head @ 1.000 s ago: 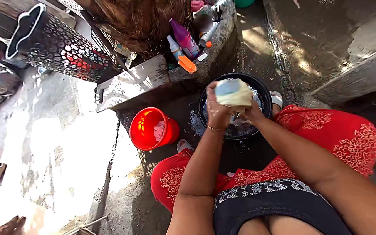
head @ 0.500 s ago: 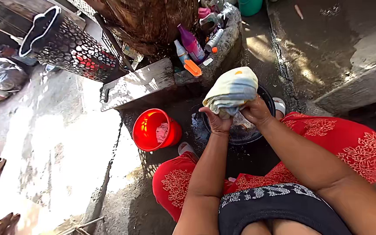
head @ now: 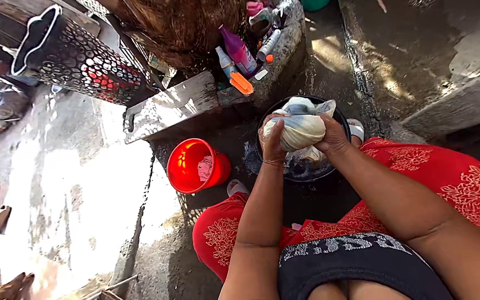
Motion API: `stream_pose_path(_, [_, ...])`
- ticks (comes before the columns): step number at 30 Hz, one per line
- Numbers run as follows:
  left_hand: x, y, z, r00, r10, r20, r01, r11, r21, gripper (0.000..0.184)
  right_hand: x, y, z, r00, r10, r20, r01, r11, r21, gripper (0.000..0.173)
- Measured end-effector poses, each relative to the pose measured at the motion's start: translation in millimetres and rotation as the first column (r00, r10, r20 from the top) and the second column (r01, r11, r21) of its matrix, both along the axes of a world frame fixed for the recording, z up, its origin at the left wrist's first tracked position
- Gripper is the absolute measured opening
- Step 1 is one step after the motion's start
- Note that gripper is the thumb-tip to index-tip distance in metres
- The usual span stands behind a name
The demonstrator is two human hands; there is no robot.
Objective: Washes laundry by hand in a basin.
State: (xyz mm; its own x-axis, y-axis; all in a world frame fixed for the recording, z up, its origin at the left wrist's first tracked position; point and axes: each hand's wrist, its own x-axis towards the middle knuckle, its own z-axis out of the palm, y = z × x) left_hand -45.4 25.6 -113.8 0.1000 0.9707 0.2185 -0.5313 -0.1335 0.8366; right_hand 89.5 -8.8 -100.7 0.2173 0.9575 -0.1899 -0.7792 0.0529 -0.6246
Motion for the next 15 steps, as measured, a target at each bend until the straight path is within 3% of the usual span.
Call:
stream_pose_path(3, [10, 1, 1, 0.996, 0.072, 0.045, -0.063, 0.983, -0.174, 0.042, -3, 9, 11, 0.982, -0.078, 0.174, 0.065, 0.995, 0.077, 0.028])
stream_pose_path(6, [15, 1, 9, 0.999, 0.053, 0.010, -0.047, 0.940, -0.338, 0.042, -4, 10, 16, 0.887, -0.137, 0.442, 0.056, 0.980, 0.190, 0.033])
stream_pose_path(8, [14, 4, 13, 0.999, -0.023, 0.044, 0.039, 0.908, -0.417, 0.040, 0, 11, 13, 0.684, -0.195, 0.703, -0.050, 0.949, 0.311, 0.032])
stream_pose_path(10, [11, 5, 10, 0.992, -0.121, 0.044, 0.128, 0.875, -0.466, 0.037, 4, 8, 16, 0.468, -0.244, 0.850, -0.188, 0.912, 0.365, 0.031])
stream_pose_path(12, [5, 5, 7, 0.970, -0.241, 0.034, 0.221, 0.817, -0.532, 0.036, 4, 3, 19, 0.384, -0.230, 0.894, -0.308, 0.881, 0.359, 0.031])
stream_pose_path(15, [0, 0, 13, 0.933, -0.360, -0.009, 0.286, 0.754, -0.592, 0.034, 3, -1, 18, 0.337, -0.185, 0.923, -0.495, 0.799, 0.341, 0.032])
